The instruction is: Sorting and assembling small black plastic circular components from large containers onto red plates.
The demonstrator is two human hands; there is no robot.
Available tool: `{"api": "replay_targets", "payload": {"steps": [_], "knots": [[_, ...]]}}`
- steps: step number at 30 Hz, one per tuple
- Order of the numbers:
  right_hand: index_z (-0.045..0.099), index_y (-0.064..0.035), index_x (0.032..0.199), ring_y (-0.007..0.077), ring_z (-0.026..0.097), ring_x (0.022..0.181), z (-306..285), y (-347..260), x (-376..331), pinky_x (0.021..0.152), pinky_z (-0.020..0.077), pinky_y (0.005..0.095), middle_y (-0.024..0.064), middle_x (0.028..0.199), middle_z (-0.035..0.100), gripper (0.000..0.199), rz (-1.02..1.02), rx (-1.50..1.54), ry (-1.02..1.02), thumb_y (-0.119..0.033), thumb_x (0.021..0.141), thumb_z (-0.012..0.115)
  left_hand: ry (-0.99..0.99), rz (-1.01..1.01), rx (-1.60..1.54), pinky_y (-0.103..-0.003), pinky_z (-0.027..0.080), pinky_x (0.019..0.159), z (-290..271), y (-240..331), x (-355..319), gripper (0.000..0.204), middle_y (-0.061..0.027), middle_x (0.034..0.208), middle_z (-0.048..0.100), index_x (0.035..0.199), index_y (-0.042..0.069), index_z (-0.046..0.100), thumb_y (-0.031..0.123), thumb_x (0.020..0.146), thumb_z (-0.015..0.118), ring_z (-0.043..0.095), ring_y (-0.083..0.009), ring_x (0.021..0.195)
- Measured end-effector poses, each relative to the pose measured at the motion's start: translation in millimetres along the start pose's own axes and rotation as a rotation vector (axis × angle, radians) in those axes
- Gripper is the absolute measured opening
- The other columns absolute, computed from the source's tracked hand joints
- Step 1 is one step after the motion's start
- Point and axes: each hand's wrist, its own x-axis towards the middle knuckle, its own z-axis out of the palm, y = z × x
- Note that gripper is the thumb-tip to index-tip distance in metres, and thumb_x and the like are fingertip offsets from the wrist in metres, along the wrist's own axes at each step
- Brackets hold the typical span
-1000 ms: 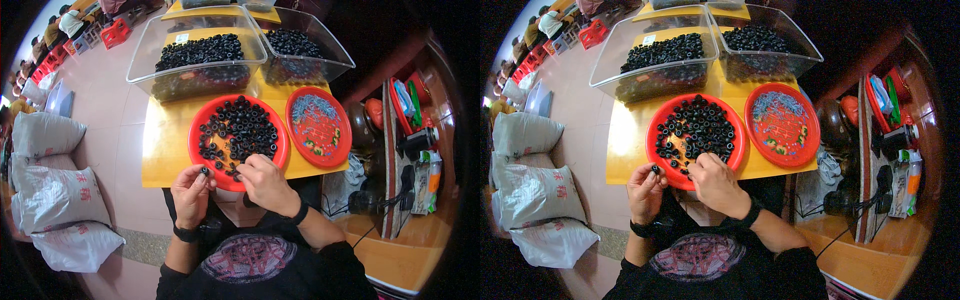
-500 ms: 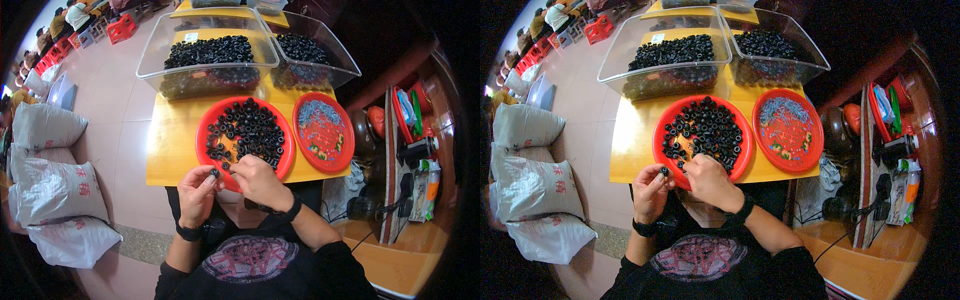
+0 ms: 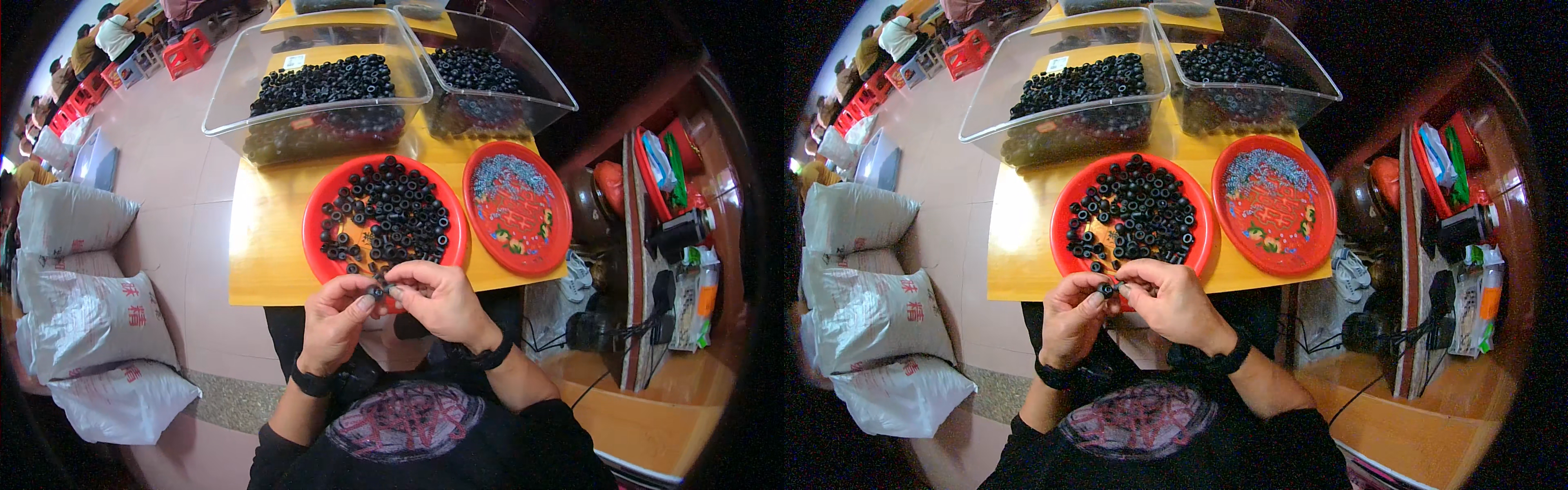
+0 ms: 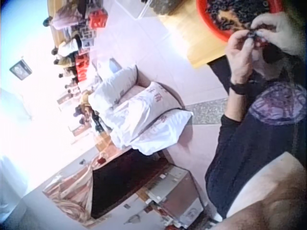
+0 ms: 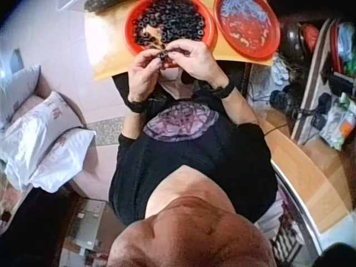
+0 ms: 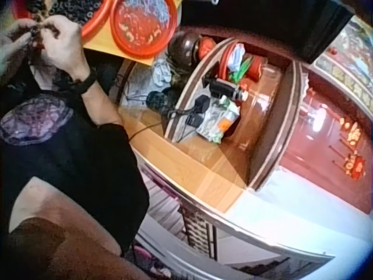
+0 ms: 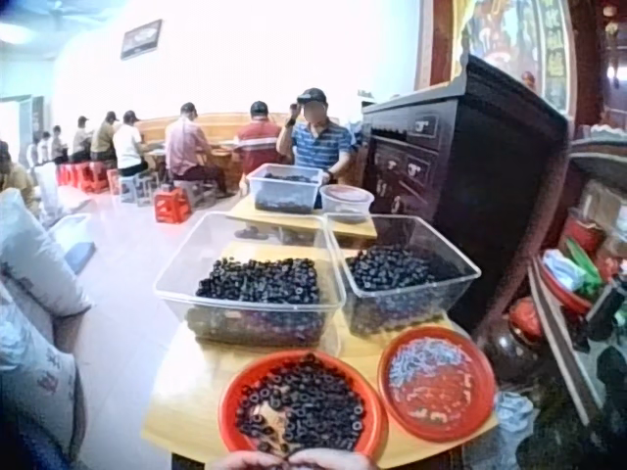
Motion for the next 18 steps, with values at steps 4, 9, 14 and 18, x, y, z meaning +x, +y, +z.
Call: {"api": "replay_targets", "payload": {"steps": [4, 9, 14, 18], "knots": [[0.06, 0.0044, 0.094, 0.0091, 0.06, 0.074, -5.3, 5.5, -2.0, 0.063, 0.0484, 0.0217, 0.005, 0.083, 0.06, 0.014, -0.116, -0.068, 0.051, 0.0, 0.081, 0.055, -0.004, -0.023, -0.066, -0.029, 0.05, 0.073, 5.1, -0.8, 1.8, 0.022, -0.0125, 0.095, 0.06, 0.104, -0.002, 0.052, 0.002, 0.083, 0.056, 0.06, -0.0201, 0.079], [0.06, 0.0039, 0.092, 0.0082, 0.06, 0.073, -4.9, -3.4, -7.5, 0.062, 0.0487, 0.0207, 0.0049, 0.082, 0.059, 0.012, -0.151, 0.091, 0.057, 0.001, 0.081, 0.055, -0.038, -0.025, -0.06, -0.029, 0.05, 0.074, 7.9, -1.4, 3.8, 0.019, -0.0129, 0.096, 0.06, 0.102, -0.003, 0.053, 0.005, 0.085, 0.056, 0.061, -0.0185, 0.081], [0.059, 0.0049, 0.089, 0.0087, 0.06, 0.07, -4.5, -8.3, -8.9, 0.061, 0.0495, 0.0211, 0.0052, 0.08, 0.059, 0.01, -0.083, 0.037, 0.038, 0.002, 0.082, 0.052, -0.07, -0.073, -0.041, -0.028, 0.051, 0.07, 7.3, -0.4, 3.5, 0.02, -0.0137, 0.093, 0.061, 0.104, -0.002, 0.05, 0.007, 0.086, 0.055, 0.061, -0.0181, 0.078], [0.059, 0.0049, 0.088, 0.01, 0.06, 0.069, -1.9, -4.4, -7.9, 0.058, 0.0494, 0.0225, 0.0064, 0.077, 0.059, 0.01, -0.124, -0.011, 0.077, 0.002, 0.081, 0.053, -0.068, -0.05, 0.0, -0.027, 0.051, 0.069, 7.4, -0.8, 2.2, 0.022, -0.0137, 0.092, 0.061, 0.106, -0.001, 0.049, 0.007, 0.087, 0.055, 0.061, -0.0169, 0.078]]}}
